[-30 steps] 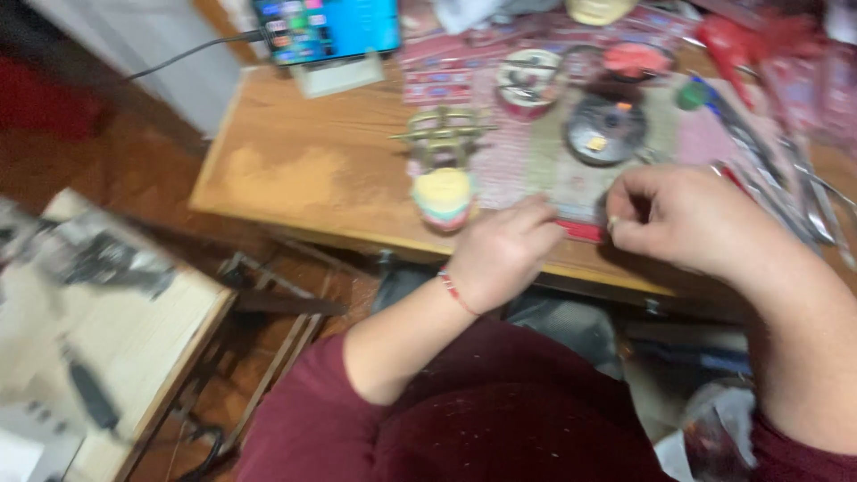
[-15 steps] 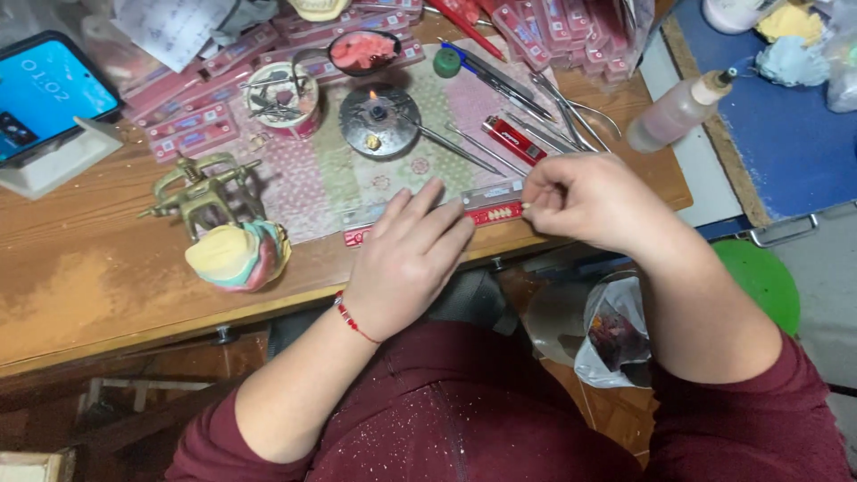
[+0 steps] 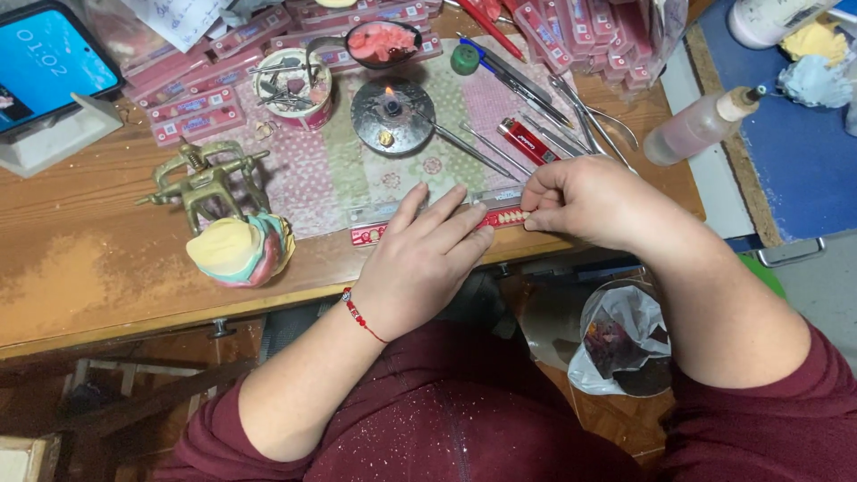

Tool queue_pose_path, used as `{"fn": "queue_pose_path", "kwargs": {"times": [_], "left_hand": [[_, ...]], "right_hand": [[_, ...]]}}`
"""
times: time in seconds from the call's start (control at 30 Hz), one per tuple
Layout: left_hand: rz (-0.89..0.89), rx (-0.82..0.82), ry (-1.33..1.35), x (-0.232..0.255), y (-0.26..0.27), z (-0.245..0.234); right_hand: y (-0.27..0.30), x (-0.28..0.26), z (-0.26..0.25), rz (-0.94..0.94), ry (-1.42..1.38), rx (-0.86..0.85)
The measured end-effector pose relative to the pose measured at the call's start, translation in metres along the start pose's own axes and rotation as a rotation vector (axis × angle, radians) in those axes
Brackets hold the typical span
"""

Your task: The person uses a rotary tool to grind a small object, then works on a dental prosthesis mounted on an articulator. They use a metal tool to apply and shape pink material onto the model, occasionally picking up and handling small packaged items.

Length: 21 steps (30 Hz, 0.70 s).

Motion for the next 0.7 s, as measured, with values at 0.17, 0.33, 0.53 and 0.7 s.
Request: {"fn": "queue_pose_path", "kwargs": {"times": [0.17,0.33,0.53,0.7], "left_hand": [[-0.001,0.014,-0.013,-0.001,0.001,0.0],[0.01,0.033,-0.006,-0.001,0.002,-0.002],[0.007,0.038,-0.014,-0.002,0.003,-0.001],[0.005,0.038,-0.006,-0.002,0.003,-0.003]], "right_hand": [[0.006,0.009,-0.002,0.082,-0.143,-0.027],[0.009,0.001,-0.01,-0.059,-0.096,0.109],[0.008,-0.013,-0.006,-0.14,-0.012,0.146],[0.005,-0.005,-0.005,-0.059,-0.081,0.105]]}}
Point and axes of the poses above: each hand's wrist, its own y-axis away from the middle knuckle, its own z-axis out of the palm, x = y × z, the point moved 8 cm from there along -y, towards the middle knuckle, and after that the axes turned 4 degrees about x, right-handed, at the moved point
